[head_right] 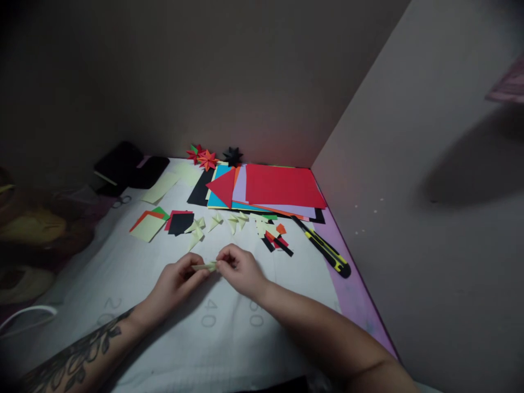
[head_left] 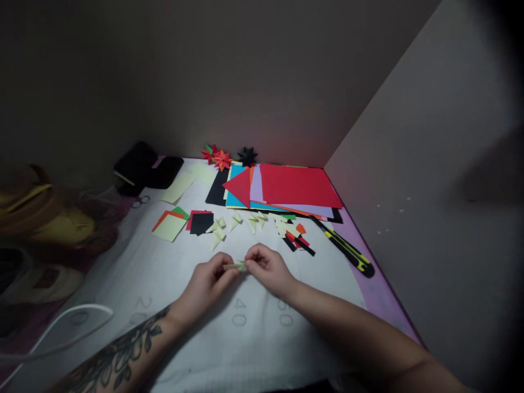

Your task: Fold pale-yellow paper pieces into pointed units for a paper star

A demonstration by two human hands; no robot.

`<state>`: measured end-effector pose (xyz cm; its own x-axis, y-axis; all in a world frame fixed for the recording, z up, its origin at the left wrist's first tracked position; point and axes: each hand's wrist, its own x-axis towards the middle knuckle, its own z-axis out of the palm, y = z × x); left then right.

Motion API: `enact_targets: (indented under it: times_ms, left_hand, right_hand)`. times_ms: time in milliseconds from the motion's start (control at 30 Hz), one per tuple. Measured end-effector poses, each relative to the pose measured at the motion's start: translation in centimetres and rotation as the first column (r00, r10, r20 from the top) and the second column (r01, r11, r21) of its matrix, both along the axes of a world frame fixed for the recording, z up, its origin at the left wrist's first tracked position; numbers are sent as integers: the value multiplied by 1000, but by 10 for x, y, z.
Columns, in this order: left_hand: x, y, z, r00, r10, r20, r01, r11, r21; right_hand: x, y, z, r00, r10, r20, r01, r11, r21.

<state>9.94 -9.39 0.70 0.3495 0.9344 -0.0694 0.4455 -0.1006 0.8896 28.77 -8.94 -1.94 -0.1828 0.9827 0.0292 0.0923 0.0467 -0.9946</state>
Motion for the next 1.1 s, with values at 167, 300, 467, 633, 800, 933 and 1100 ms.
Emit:
enact_targets:
  times_ms: [167, 300, 467, 633, 800, 933, 1100]
  left_hand:
    - [-4, -2, -5, 987, -127, -102, 142, 978, 155]
    - [-6, -1, -8, 975, -193, -109, 216, 939, 269]
    - [-8, 0, -8, 972, -217, -87, 233, 872, 431]
    - [-9, 0, -6, 977, -190, -100, 214, 819, 533]
    - [-9, 0, -6, 982, -162, -99, 189, 785, 590]
    - [-10, 0, -6, 982, -163, -93, 184, 738, 649]
    - [-8, 1, -1, 969, -209, -133, 241, 683, 690]
  right_hand:
    - [1, 4, 4, 970, 83, -229, -110, 988, -107]
    - [1, 6, 5, 936, 115, -334, -186, 964, -188]
    - [3, 6, 1, 916, 113, -384, -224, 940, -258]
    - [4, 6, -1, 896, 108, -431, -238, 935, -262]
    - [3, 6, -1, 906, 75, -416, -208, 936, -285]
    - [3, 6, 0, 911, 78, -405, -215, 928, -303]
    - [2, 6, -1, 910, 66, -409, -206, 928, -309]
